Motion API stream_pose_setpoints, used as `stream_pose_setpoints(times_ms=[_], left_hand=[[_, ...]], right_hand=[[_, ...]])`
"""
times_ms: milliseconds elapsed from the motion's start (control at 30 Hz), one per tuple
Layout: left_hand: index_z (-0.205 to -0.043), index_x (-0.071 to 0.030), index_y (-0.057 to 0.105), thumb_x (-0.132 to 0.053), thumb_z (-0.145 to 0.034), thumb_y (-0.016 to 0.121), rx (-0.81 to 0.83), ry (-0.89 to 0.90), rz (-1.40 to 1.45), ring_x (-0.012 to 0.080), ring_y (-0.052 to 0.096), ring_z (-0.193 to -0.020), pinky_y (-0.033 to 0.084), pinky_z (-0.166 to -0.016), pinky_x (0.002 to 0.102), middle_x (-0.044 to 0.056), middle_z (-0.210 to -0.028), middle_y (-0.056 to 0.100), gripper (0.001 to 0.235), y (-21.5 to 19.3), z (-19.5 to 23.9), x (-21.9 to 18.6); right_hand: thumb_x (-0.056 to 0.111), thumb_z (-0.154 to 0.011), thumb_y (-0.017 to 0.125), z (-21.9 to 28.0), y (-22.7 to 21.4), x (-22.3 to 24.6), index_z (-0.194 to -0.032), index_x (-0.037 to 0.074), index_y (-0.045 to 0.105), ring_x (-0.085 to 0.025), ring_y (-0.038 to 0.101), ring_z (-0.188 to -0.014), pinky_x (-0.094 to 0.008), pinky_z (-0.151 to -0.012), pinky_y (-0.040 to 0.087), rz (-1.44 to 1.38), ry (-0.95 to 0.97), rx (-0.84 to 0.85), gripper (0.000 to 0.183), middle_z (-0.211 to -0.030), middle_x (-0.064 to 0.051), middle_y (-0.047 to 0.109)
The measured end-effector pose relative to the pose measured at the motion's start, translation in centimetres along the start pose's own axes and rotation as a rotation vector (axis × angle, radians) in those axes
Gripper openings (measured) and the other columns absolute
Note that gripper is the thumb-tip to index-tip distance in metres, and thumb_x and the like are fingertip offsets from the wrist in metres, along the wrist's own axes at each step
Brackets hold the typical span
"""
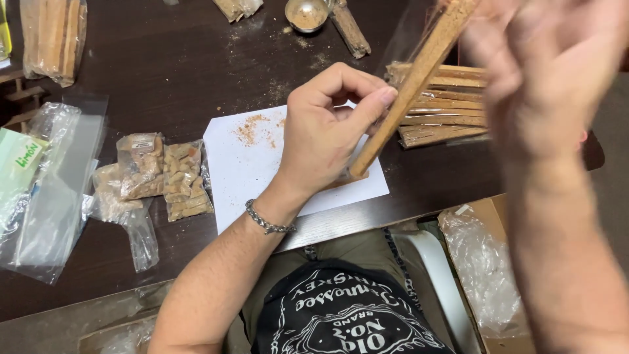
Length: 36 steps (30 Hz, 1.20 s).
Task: The person is packaging various wooden sticks and small wood blocks into clear plastic bags at a workbench.
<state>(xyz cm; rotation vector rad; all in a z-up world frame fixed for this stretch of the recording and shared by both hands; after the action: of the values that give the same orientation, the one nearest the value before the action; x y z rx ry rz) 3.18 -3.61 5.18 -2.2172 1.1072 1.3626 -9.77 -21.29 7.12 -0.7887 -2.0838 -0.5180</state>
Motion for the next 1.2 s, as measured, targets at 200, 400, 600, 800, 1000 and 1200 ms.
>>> stream_pose_setpoints(times_ms=[200,400,600,800,1000,1200], left_hand=[[-0.087,-0.008,0.060,-0.013,-0.093,0.070,0.072,-0.220,0.147,0.0075,0.067,-0.061,0.063,-0.053,0.020,0.007,-0.076,0.069,0.013,0.8,0.8,2.2],[-0.090,-0.009,0.073,-0.022,-0.093,0.073,0.248,-0.046,-0.334,0.0069,0.063,-0.072,0.049,-0.060,0.021,0.001,-0.085,0.071,0.013,-1.9,2.8,2.0],[-0.110,-0.009,0.074,-0.026,-0.091,0.069,0.585,-0.225,-1.119,0.0389,0.070,-0.088,0.057,-0.067,0.049,0.017,-0.086,0.073,0.026,-6.7,10.3,8.5],[-0.102,-0.016,0.075,-0.013,-0.088,0.071,0.381,-0.094,-1.059,0.0268,0.069,-0.086,0.056,-0.071,0.035,0.005,-0.079,0.068,0.015,-6.9,11.5,7.2],[-0.097,-0.004,0.074,-0.003,-0.084,0.081,-0.115,-0.280,-0.427,0.0173,0.069,-0.085,0.058,-0.078,0.032,0.013,-0.085,0.075,0.015,-9.5,5.9,0.8],[-0.137,0.002,0.049,0.016,-0.106,0.075,-0.167,0.369,-0.212,0.0275,0.074,-0.103,0.061,-0.077,0.025,0.020,-0.121,0.062,0.043,-9.2,0.6,-8.4]], right_hand=[[0.017,-0.093,0.075,8.8,5.6,-5.8,-0.123,-0.008,0.056,-0.035,0.069,-0.109,-0.052,-0.103,0.061,-0.610,0.527,0.148,0.044,-0.118,-0.025,0.067],[0.005,-0.093,0.067,12.1,3.7,-7.8,-0.124,-0.013,0.057,-0.043,0.074,-0.092,-0.047,-0.096,0.065,-0.446,0.642,-0.023,0.038,-0.111,-0.031,0.070],[0.002,-0.097,0.059,13.4,0.5,-7.9,-0.122,-0.008,0.054,-0.036,0.076,-0.095,-0.051,-0.084,0.067,-0.291,0.535,-0.200,0.027,-0.110,-0.029,0.072],[0.004,-0.098,0.059,13.9,0.8,-6.5,-0.120,-0.007,0.054,-0.033,0.075,-0.098,-0.048,-0.087,0.066,-0.140,0.449,-0.190,0.025,-0.112,-0.028,0.072],[-0.001,-0.096,0.061,13.7,1.3,-4.7,-0.113,-0.011,0.060,-0.031,0.076,-0.096,-0.045,-0.079,0.066,0.058,0.337,-0.081,0.020,-0.105,-0.027,0.075],[0.005,-0.099,0.063,13.9,1.9,-5.0,-0.098,0.000,0.067,-0.015,0.070,-0.077,-0.023,-0.072,0.059,0.348,0.256,0.045,0.007,-0.091,-0.009,0.073]])
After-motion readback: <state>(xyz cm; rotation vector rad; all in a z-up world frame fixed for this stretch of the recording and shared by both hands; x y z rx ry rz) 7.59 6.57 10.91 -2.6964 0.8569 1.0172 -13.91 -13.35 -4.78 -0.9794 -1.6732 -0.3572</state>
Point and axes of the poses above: each hand's wrist, its own z-axis away from the middle knuckle, its own y-axis out of the palm, x = y × z, the point moved 6 cm from there along -z, towards the middle knuckle
